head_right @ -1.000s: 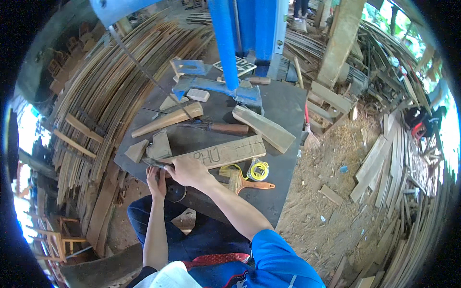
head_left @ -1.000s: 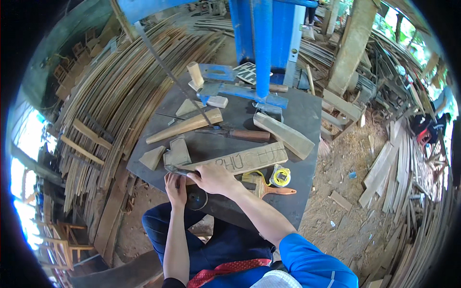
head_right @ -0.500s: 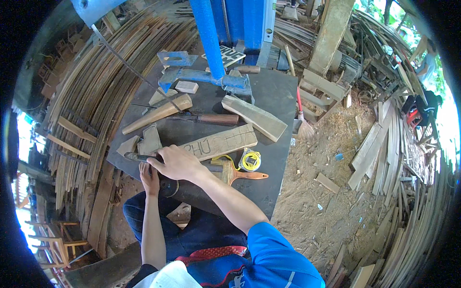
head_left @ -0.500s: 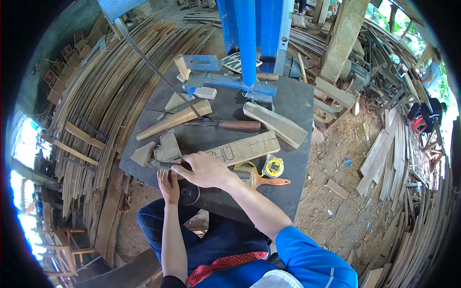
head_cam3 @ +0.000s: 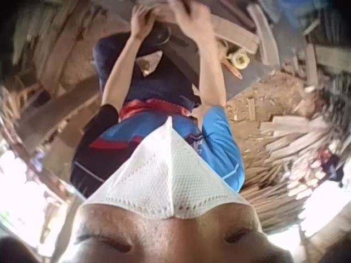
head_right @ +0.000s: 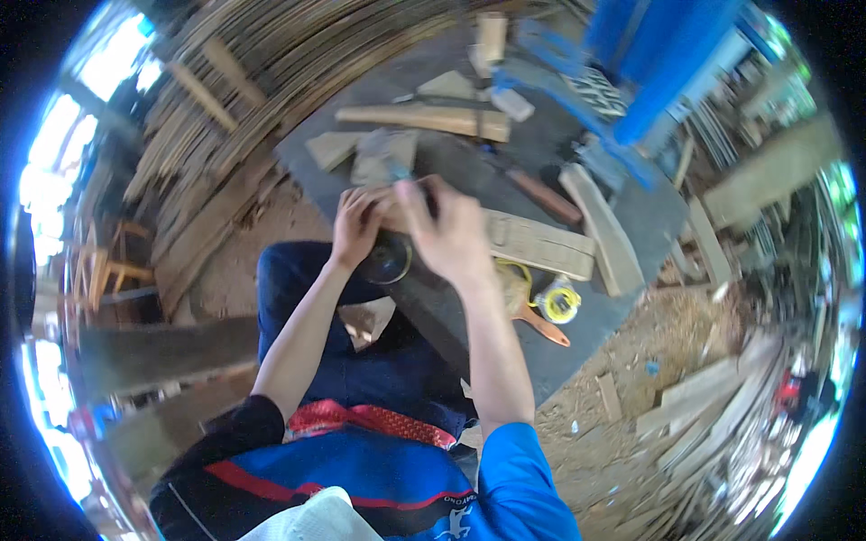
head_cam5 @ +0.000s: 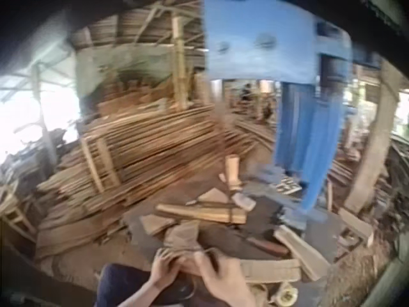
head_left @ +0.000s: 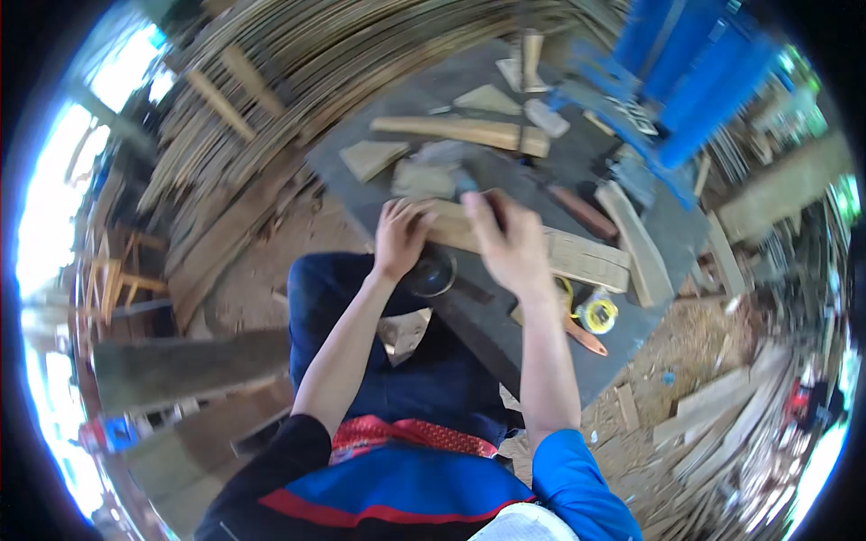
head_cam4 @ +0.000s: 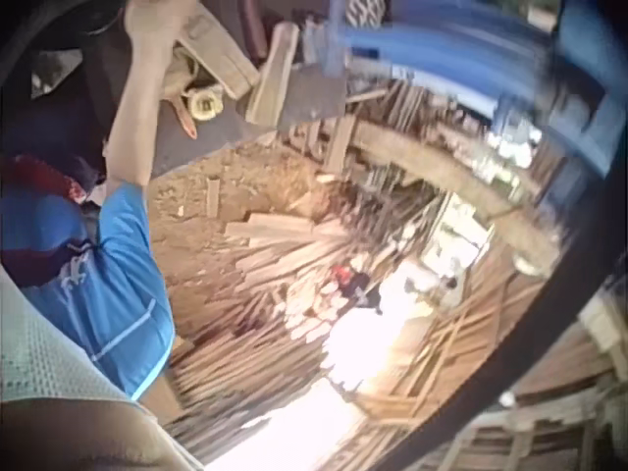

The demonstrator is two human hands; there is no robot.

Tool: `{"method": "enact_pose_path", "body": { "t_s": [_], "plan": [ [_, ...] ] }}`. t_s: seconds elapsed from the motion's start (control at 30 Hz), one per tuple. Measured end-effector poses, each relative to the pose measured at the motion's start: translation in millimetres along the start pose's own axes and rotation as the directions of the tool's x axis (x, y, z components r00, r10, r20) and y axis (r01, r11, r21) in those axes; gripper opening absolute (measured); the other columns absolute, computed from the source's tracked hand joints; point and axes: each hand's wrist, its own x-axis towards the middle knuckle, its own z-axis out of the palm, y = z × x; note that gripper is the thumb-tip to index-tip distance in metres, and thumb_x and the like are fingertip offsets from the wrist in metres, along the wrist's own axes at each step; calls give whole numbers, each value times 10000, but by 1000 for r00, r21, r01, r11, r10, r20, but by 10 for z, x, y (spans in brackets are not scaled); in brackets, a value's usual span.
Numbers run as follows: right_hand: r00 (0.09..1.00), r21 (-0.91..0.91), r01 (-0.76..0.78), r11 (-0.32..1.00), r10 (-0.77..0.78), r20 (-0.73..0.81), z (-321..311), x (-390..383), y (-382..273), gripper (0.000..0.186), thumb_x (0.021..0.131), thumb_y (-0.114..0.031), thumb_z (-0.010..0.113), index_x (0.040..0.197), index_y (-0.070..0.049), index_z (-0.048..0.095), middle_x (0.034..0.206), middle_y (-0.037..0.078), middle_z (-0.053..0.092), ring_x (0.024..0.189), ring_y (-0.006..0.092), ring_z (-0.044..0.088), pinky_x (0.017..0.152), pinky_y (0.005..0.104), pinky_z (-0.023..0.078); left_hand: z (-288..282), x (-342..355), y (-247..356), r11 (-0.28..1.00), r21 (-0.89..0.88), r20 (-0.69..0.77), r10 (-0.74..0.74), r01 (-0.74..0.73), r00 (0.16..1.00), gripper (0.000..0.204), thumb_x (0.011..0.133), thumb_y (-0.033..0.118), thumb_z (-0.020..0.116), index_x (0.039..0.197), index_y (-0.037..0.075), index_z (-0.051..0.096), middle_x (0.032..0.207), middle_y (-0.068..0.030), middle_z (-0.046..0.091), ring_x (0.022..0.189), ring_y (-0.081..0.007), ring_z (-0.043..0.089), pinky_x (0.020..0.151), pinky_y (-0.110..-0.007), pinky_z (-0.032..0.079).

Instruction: Using a hammer and metal brackets to assemble wood pieces in a workshop environment.

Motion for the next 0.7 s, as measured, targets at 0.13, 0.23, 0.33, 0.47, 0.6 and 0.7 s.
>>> {"method": "enact_pose_path", "body": {
  "t_s": [0.13, 0.23, 0.33, 0.47, 0.6, 0.7],
  "plan": [
    [993, -140, -31, 990, 46, 107, 25, 66, 86, 479, 1010, -437, 585, 875, 21, 627, 785, 222, 662, 750, 447, 622, 673, 448, 478, -81, -12, -59, 1000, -2, -16, -21, 21, 1000, 235, 921, 224, 667, 1114, 101, 721, 1096, -83, 700, 1052, -335, 584, 969, -406, 456],
    [981, -407, -23, 913, 98, 165, 120, 19, 46, 493, 1019, -447, 568, 862, 20, 600, 776, 225, 656, 748, 453, 619, 674, 466, 472, -124, -81, -80, 996, 24, 4, -89, 89, 996, 233, 923, 239, 673, 1113, 115, 726, 1078, -75, 698, 1045, -324, 584, 960, -393, 461],
    [985, -390, -27, 921, 91, 146, 163, -29, -32, 485, 1011, -469, 564, 883, -5, 627, 773, 251, 662, 769, 475, 637, 681, 527, 482, -112, -108, -72, 998, -18, -52, -59, 58, 997, 229, 921, 256, 680, 1095, 115, 731, 1078, -73, 697, 1042, -322, 585, 953, -403, 467],
    [983, -469, -42, 882, 122, 140, 208, -75, 136, 499, 1007, -499, 550, 888, -21, 636, 806, 268, 675, 805, 483, 656, 694, 552, 497, -42, -171, -44, 997, -5, -45, -73, 72, 996, 228, 927, 228, 677, 1114, 109, 730, 1127, -78, 699, 1079, -317, 593, 967, -398, 466],
    [974, -514, -63, 855, 165, 154, 181, -78, 88, 510, 1007, -506, 548, 917, -14, 647, 850, 268, 686, 829, 478, 663, 712, 544, 503, -89, -188, 1, 989, -10, -2, -150, 150, 989, 223, 922, 266, 683, 1065, 101, 728, 1076, -84, 685, 1032, -320, 585, 940, -407, 474],
    [986, -382, -65, 922, 119, 119, 235, -35, -22, 500, 1006, -494, 558, 946, -8, 661, 859, 269, 689, 846, 472, 668, 723, 533, 510, -130, -130, -52, 995, -41, -24, -93, 92, 995, 211, 921, 251, 686, 1053, 92, 726, 1056, -93, 678, 1028, -326, 583, 926, -408, 481]
  ]
}}
